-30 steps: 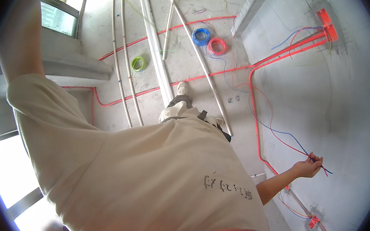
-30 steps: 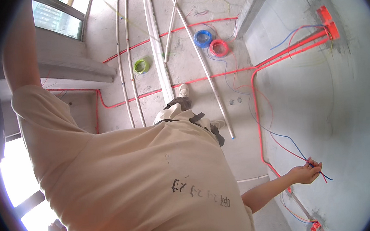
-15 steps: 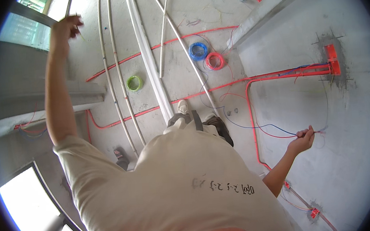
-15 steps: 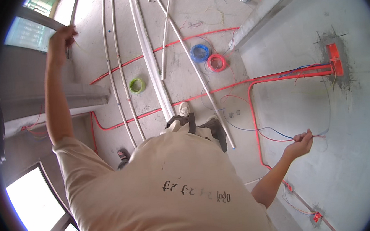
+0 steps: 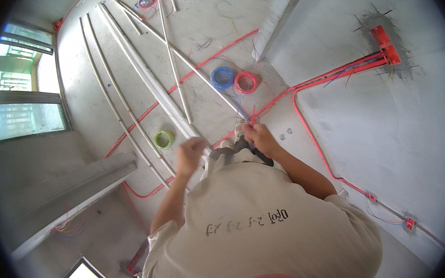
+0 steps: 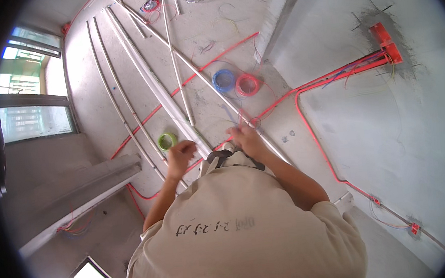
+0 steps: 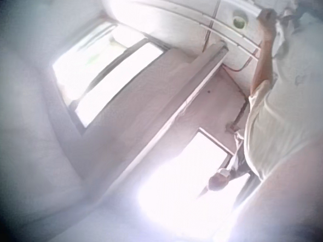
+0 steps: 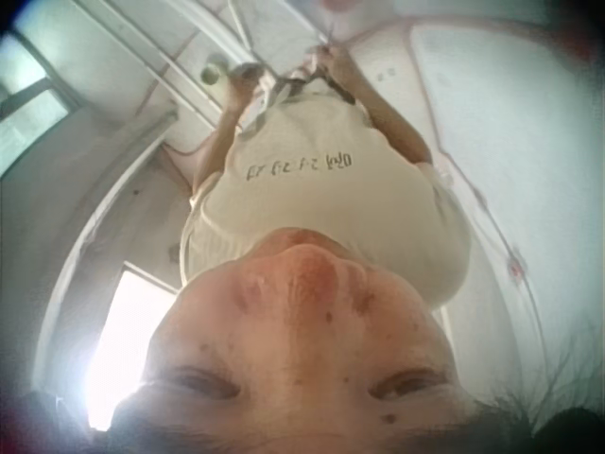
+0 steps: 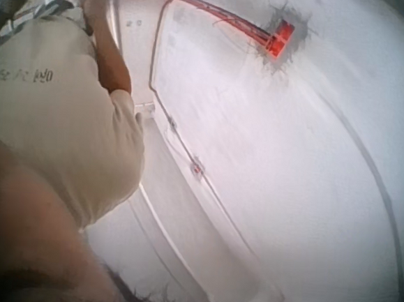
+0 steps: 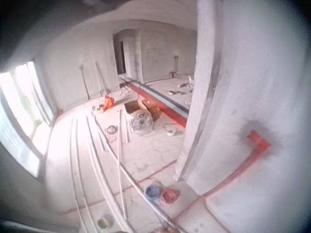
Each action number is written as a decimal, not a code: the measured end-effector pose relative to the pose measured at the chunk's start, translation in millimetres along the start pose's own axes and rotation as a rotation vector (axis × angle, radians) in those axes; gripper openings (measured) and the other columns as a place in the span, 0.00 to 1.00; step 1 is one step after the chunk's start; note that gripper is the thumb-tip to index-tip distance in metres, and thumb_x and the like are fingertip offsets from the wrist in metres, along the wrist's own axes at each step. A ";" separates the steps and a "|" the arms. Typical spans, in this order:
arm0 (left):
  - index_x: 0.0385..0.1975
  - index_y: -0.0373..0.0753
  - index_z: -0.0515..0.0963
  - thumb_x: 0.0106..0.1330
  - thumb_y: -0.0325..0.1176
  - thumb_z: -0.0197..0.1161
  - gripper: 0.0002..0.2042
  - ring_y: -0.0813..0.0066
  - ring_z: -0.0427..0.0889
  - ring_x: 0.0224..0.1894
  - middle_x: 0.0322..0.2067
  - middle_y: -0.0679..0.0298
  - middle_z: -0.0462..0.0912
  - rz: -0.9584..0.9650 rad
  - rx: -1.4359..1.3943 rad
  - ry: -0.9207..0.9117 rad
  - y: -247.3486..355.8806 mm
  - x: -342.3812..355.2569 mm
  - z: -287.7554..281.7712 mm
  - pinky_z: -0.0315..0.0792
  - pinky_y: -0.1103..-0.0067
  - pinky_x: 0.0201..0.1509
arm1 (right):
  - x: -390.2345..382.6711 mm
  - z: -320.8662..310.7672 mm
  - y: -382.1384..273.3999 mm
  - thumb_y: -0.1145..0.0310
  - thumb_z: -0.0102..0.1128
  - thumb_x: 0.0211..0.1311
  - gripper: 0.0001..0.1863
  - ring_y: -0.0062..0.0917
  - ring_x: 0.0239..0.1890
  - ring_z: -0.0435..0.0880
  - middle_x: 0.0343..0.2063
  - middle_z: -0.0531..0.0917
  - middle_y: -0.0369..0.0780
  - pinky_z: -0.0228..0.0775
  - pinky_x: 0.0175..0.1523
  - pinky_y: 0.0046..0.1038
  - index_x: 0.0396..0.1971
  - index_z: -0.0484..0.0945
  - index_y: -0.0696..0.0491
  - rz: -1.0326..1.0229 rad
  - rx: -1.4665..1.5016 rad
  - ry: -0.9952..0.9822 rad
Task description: The person works on electrical wiring at a ceiling junction box, stripping wire ends, twisting conductors together, and wrapping connections with electrical tape. They repeatedly pull, align, and secure multiple colored wires into the red junction box while another worker is visible nearby.
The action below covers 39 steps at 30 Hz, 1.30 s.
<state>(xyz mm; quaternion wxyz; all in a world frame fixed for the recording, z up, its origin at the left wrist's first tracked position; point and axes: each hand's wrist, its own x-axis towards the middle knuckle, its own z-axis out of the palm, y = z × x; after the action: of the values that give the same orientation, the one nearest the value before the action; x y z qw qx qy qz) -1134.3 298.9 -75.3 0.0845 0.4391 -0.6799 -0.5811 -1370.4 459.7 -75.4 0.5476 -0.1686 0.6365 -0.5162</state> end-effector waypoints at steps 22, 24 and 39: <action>0.38 0.40 0.88 0.60 0.35 0.69 0.10 0.53 0.88 0.40 0.35 0.52 0.89 -0.033 0.777 -0.630 -50.6 313.8 -142.1 0.78 0.62 0.44 | 70.2 -49.8 -82.3 0.61 0.53 0.80 0.15 0.11 0.17 0.53 0.17 0.57 0.27 0.43 0.23 0.21 0.30 0.69 0.51 -0.325 0.634 1.085; 0.39 0.39 0.88 0.59 0.32 0.68 0.10 0.54 0.89 0.39 0.36 0.50 0.89 -0.066 0.785 -0.733 -99.5 354.3 -170.0 0.79 0.63 0.44 | 58.4 -40.5 -87.8 0.62 0.53 0.80 0.15 0.10 0.17 0.52 0.16 0.57 0.26 0.42 0.22 0.21 0.30 0.69 0.51 -0.339 0.605 1.188; 0.51 0.36 0.78 0.65 0.31 0.55 0.16 0.43 0.83 0.54 0.46 0.45 0.86 -0.484 0.774 -0.399 -410.3 594.4 -28.7 0.77 0.55 0.57 | 28.4 49.3 109.9 0.61 0.52 0.78 0.16 0.10 0.15 0.60 0.15 0.65 0.26 0.48 0.19 0.20 0.26 0.71 0.49 0.735 -0.126 1.075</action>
<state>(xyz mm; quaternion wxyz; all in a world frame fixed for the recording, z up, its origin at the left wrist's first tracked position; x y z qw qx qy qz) -1268.2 -109.9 -656.2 -0.3537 0.4638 -0.7273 -0.3617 -1298.7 459.3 -176.2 0.2831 0.3099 0.8667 -0.2696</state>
